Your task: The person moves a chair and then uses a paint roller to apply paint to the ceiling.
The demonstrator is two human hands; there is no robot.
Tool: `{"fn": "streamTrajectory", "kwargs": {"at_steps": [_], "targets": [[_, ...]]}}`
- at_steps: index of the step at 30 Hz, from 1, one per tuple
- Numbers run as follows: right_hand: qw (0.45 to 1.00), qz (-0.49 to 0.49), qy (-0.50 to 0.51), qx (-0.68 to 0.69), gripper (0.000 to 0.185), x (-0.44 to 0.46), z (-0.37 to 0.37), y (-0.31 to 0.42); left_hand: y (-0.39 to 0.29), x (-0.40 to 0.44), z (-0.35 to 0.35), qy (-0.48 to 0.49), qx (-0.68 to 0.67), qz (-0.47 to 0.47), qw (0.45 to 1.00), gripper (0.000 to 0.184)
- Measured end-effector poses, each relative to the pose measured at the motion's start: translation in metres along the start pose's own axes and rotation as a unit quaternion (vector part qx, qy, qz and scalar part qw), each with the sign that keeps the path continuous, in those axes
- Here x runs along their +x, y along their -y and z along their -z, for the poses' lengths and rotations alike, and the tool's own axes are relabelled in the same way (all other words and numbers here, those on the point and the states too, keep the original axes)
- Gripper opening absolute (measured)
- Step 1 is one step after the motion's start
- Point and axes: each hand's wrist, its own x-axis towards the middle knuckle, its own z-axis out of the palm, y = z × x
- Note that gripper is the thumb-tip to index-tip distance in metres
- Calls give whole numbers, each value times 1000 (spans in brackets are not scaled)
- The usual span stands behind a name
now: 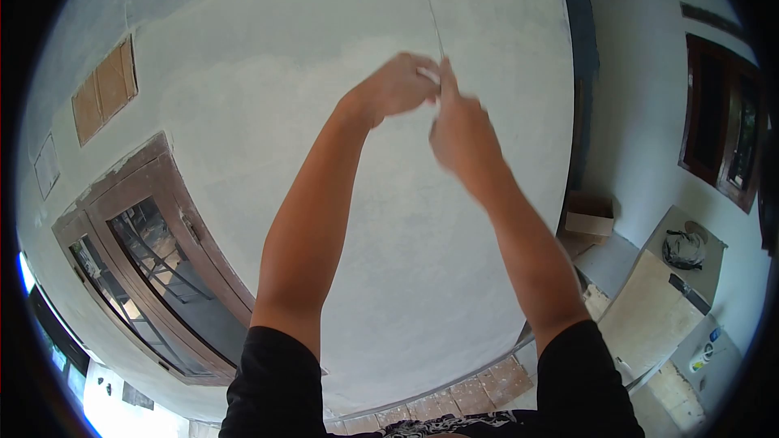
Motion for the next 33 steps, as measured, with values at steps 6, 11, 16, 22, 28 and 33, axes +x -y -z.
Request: {"fn": "streamTrajectory", "kwargs": {"at_steps": [6,11,16,22,28,33], "targets": [[998,-13,57,0,72,-33,6,-4,3,-9,-11,72,42,-11,996,31],[999,11,-21,25,72,60,0,-6,-3,37,-5,-148,-114,-44,981,44],[1000,20,-14,8,74,4,-6,-15,-4,1,-13,-84,-39,-24,995,40],[997,-28,68,-23,79,-43,-9,-18,5,-15,-29,62,43,17,997,30],[1000,4,3,-28,72,30,-26,-26,19,27,-28,-108,-72,-52,990,29],[999,6,10,-34,73,-35,-56,-39,45,-5,-46,-39,-42,-34,998,29]]}}
